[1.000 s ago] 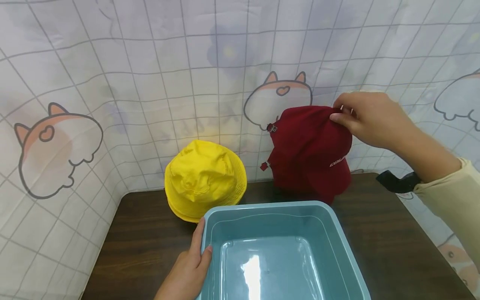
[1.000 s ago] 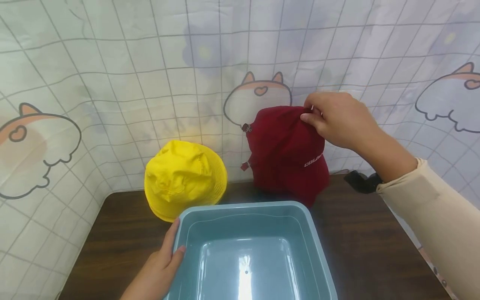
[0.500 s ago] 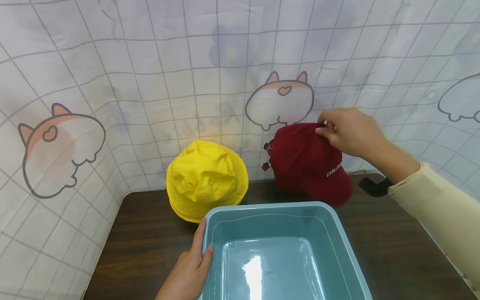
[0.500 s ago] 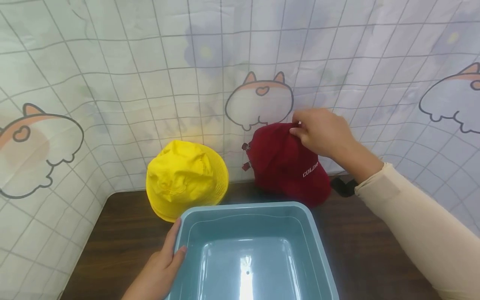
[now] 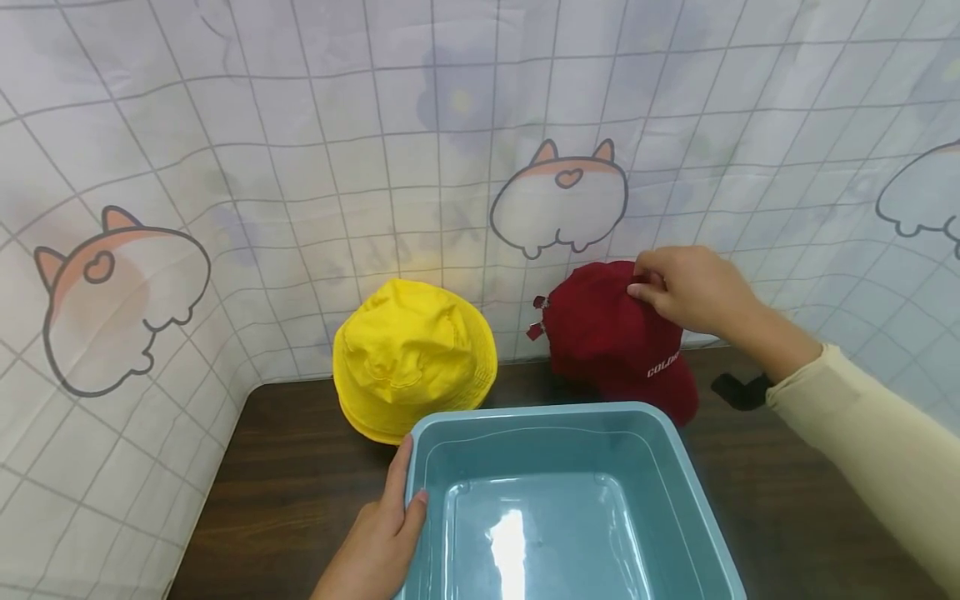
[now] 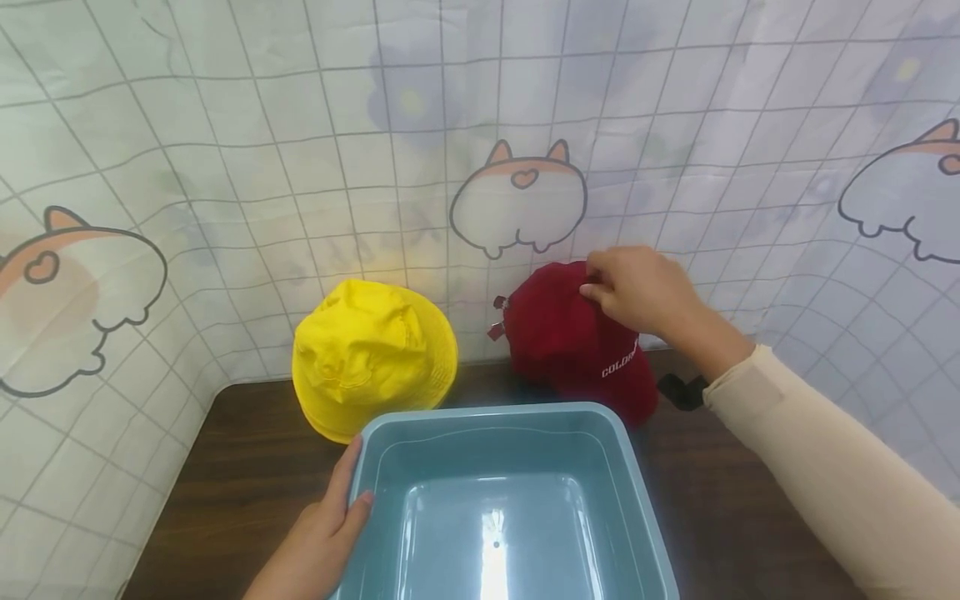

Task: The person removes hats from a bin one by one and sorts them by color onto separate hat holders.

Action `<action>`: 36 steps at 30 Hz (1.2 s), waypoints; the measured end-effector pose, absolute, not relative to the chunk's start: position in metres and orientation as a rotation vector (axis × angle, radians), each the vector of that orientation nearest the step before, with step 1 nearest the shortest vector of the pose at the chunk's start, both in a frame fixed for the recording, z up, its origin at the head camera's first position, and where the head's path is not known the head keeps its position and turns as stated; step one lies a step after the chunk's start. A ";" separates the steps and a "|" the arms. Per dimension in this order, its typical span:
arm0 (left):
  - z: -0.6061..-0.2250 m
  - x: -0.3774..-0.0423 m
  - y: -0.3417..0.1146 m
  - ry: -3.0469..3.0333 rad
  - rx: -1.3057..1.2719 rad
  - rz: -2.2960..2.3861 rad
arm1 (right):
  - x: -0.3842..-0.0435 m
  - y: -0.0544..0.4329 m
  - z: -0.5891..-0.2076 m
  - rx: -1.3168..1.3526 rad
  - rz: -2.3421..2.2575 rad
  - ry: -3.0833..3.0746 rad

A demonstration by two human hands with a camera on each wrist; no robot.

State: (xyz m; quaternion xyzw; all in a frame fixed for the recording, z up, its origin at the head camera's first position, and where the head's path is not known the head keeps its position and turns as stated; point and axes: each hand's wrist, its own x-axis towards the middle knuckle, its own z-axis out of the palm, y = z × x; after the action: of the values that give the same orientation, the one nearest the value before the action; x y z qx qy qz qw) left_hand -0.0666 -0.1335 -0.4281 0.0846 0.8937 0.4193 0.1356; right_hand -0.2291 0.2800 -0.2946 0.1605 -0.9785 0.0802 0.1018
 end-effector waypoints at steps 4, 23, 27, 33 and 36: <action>-0.428 -0.067 -0.134 2.576 0.254 1.223 | -0.230 0.281 -0.302 0.478 0.263 -2.901; -0.421 -0.071 -0.140 2.510 0.262 1.172 | -0.215 0.297 -0.298 0.441 0.547 -2.919; -0.401 -0.076 -0.146 2.568 0.289 0.998 | -0.203 0.305 -0.283 0.413 0.566 -2.884; -0.343 -0.094 -0.150 2.735 0.420 0.630 | -0.181 0.322 -0.274 0.269 0.696 -2.822; -0.312 -0.107 -0.145 2.841 0.559 0.585 | -0.172 0.332 -0.279 0.199 0.812 -2.820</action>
State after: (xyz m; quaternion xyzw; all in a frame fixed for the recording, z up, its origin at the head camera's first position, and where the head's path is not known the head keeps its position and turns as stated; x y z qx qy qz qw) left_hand -0.1070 -0.1449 -0.3116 0.1884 0.9575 0.1972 0.0939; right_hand -0.1720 0.3317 -0.2789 0.0674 -0.9539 0.2747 0.1000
